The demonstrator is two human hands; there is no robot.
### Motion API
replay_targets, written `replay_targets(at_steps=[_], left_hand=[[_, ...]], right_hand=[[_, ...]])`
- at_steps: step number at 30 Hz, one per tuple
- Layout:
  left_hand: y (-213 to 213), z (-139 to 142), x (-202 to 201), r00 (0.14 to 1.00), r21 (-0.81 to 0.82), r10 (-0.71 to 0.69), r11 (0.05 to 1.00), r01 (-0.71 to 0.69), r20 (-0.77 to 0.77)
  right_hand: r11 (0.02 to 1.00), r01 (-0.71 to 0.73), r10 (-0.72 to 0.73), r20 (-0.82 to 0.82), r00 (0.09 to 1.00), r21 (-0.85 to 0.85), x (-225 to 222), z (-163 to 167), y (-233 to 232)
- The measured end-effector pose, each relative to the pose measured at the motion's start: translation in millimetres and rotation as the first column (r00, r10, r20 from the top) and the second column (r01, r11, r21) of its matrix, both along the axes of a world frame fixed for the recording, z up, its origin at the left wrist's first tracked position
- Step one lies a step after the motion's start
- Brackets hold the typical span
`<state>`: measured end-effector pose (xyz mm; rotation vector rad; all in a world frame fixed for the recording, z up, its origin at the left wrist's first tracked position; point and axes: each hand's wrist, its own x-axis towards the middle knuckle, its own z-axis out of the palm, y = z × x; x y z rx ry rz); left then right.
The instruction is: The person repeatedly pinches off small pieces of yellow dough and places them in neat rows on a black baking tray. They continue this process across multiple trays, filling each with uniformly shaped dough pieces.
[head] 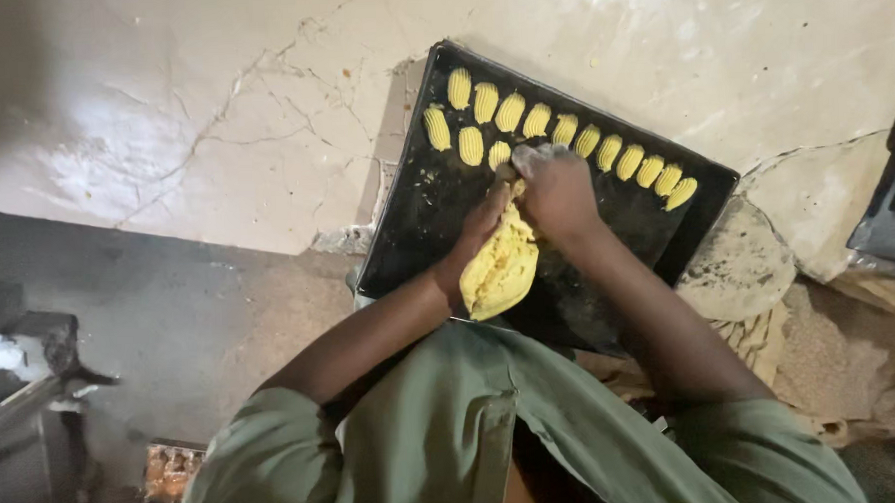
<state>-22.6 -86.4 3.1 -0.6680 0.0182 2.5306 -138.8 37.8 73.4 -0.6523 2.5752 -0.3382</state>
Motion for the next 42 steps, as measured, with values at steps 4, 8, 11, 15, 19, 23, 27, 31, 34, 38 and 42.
replay_targets(at_steps=[4,8,11,15,19,23,27,31,34,38,42], left_hand=[[15.7,-18.8,3.5,0.995,-0.058,-0.101,0.993,0.100,-0.011],[36.3,-27.7,-8.7,0.992,-0.047,-0.126,0.991,0.127,0.015],[43.2,-18.7,3.9,0.993,-0.097,-0.110,0.990,0.106,-0.037],[44.5,-7.9,9.5,0.980,-0.123,-0.175,0.975,0.186,0.093],[59.0,-9.3,-12.4,0.975,-0.094,-0.223,0.970,0.223,0.008],[70.5,-1.8,-3.1,0.985,-0.118,-0.155,0.982,0.145,-0.077],[77.3,1.5,7.7,0.960,-0.153,-0.278,0.950,0.273,-0.015],[102.5,-11.9,-11.5,0.982,0.054,-0.184,0.981,0.185,-0.031],[119.9,-11.3,-5.3,0.986,0.027,-0.068,0.997,0.073,-0.150],[122.5,4.4,7.3,0.982,-0.136,-0.157,0.980,0.142,-0.102],[133.9,-4.3,-11.5,0.965,0.034,-0.231,0.971,0.237,-0.122]], right_hand=[[0.996,-0.086,0.088,0.291,0.953,-0.019,3.8,3.1,16.7],[0.998,-0.047,0.040,0.188,0.981,0.031,6.5,1.5,32.8],[1.000,-0.011,0.010,-0.077,0.997,-0.009,12.9,-0.2,38.9],[0.998,-0.029,0.041,0.200,0.979,-0.062,10.1,13.3,51.1],[0.977,0.099,-0.171,0.420,0.891,0.188,5.8,17.8,62.7],[0.997,0.055,-0.062,-0.143,0.988,-0.053,20.5,1.0,76.2],[0.999,0.016,-0.012,0.130,0.991,-0.028,27.9,-6.2,101.7],[0.982,-0.058,0.088,0.163,0.983,-0.182,23.9,1.3,120.8],[0.994,0.108,-0.107,-0.032,0.994,0.012,32.3,1.9,121.7],[0.991,0.071,-0.072,-0.002,0.997,-0.115,37.7,5.3,131.9],[0.987,0.080,-0.136,0.445,0.885,0.141,35.5,6.2,150.5]])
